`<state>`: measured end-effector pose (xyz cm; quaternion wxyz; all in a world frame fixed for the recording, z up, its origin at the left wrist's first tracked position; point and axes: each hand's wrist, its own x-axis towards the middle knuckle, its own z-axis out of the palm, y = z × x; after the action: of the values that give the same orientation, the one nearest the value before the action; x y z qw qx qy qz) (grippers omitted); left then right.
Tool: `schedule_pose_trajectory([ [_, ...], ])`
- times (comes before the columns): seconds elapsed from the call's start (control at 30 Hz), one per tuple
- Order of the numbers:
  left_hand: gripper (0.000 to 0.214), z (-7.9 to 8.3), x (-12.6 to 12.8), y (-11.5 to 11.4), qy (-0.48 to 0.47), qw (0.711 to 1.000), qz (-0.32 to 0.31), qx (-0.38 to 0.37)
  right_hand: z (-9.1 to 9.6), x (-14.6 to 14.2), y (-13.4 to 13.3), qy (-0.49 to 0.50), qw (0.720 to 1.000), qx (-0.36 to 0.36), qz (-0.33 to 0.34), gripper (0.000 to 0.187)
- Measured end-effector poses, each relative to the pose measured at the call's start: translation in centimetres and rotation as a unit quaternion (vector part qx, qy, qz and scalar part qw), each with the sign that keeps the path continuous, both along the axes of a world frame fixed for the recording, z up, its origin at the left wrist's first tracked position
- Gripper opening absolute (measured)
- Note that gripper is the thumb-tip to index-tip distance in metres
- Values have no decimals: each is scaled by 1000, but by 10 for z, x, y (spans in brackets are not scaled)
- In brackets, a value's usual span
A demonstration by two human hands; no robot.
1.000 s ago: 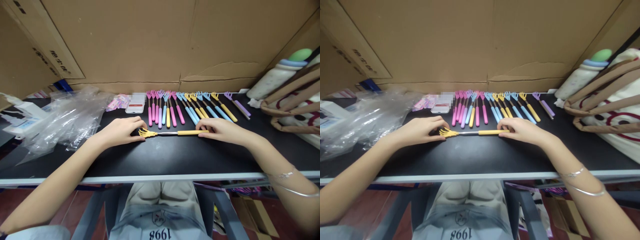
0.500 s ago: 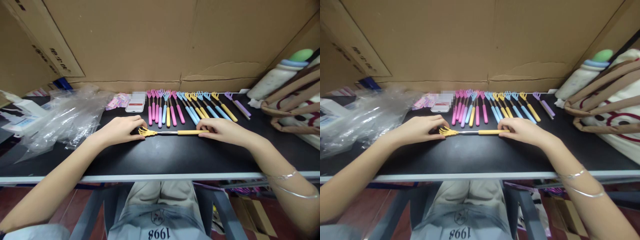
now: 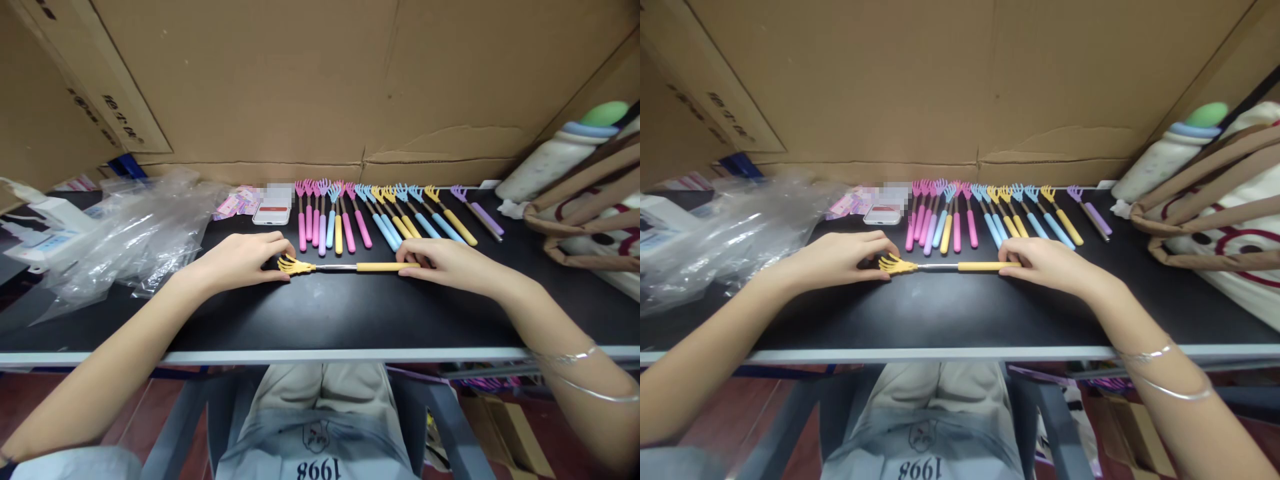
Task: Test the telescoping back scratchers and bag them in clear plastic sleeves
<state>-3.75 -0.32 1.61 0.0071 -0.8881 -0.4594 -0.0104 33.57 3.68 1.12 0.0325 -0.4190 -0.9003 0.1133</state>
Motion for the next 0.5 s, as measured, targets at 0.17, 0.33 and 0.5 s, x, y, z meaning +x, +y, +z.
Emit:
schedule_pose_trajectory([
  [0.17,35,2,-1,-1,-8,1000,1,-5,1,1,0,2,1000,-12,-2,34],
  [0.33,38,3,-2,-1,-6,1000,8,-3,0,4,2,5,1000,-16,-6,34],
  [0.5,36,2,-1,0,-2,1000,6,3,1,2,1,0,1000,-16,-13,34],
])
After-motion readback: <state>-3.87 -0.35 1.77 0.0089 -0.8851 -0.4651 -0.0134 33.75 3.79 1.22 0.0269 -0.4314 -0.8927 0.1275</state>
